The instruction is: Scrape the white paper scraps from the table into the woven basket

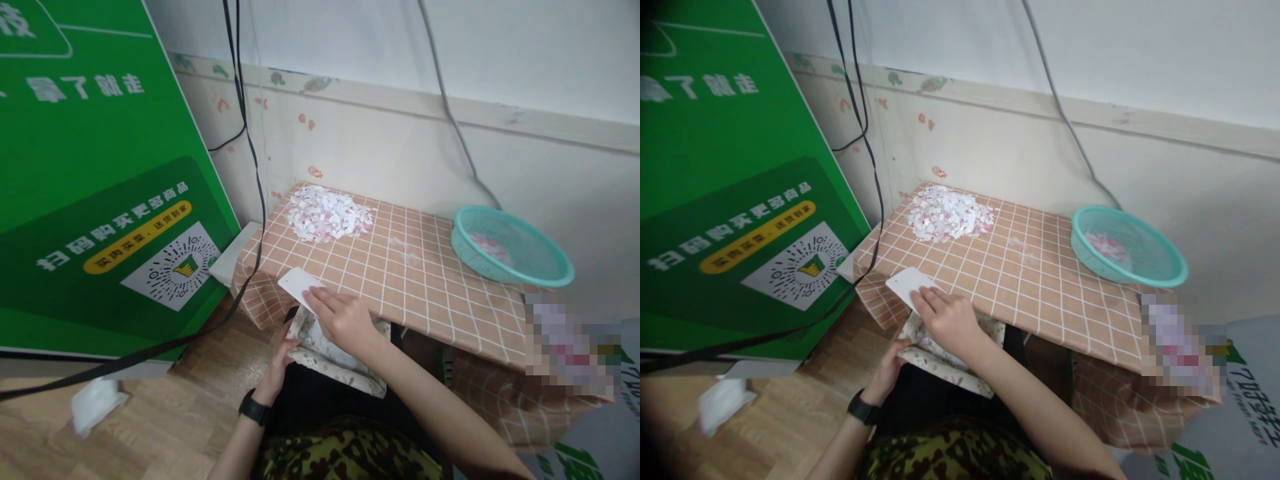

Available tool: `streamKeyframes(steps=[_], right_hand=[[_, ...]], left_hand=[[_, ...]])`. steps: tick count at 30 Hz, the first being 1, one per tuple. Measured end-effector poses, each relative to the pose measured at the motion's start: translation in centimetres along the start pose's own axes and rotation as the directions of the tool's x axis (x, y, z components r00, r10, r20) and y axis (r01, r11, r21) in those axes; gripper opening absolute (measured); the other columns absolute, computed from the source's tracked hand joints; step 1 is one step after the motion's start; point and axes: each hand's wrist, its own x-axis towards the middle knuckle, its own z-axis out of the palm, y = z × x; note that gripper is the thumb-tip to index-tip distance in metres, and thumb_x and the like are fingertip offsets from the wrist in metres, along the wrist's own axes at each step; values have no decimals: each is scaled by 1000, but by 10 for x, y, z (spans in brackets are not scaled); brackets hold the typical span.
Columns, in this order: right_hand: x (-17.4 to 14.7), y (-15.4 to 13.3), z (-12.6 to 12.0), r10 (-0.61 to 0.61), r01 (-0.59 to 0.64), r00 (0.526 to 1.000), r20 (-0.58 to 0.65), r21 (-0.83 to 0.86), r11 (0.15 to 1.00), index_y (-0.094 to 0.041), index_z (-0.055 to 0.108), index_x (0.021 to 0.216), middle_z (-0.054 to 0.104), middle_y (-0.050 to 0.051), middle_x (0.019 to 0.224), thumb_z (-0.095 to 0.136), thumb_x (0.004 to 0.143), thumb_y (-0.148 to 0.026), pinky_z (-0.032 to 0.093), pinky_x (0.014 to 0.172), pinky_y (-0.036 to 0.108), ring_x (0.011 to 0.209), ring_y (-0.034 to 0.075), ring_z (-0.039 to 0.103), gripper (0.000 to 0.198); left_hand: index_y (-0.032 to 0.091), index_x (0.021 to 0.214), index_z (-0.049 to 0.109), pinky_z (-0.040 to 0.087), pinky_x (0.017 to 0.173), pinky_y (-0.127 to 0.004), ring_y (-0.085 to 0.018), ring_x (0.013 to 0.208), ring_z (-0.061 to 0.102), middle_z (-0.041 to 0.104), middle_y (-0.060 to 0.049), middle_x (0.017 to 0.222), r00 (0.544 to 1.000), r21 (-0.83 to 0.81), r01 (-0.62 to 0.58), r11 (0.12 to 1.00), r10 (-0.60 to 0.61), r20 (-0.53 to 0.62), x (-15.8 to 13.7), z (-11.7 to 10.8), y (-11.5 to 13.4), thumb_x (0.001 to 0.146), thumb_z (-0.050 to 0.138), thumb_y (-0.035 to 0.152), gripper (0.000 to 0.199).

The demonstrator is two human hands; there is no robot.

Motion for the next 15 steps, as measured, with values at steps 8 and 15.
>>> streamKeyframes(steps=[8,15], right_hand=[[30,4,14,221,-184,944,245,-165,969,-15,52,143,61,17,139,41,99,-16,59,85,39,118,28,64,46],[28,19,8,373,-307,892,256,-262,915,-15,51,144,60,16,141,40,98,-16,57,84,34,118,26,63,47]], left_hand=[[21,140,55,54,83,-43,-37,116,64,69,-10,130,998,15,-7,1000,7,56,2,-3,0,79,63,32,63],[20,139,58,52,92,-48,-39,119,62,69,-10,132,999,59,-38,998,38,-4,2,-6,-2,75,67,38,67]])
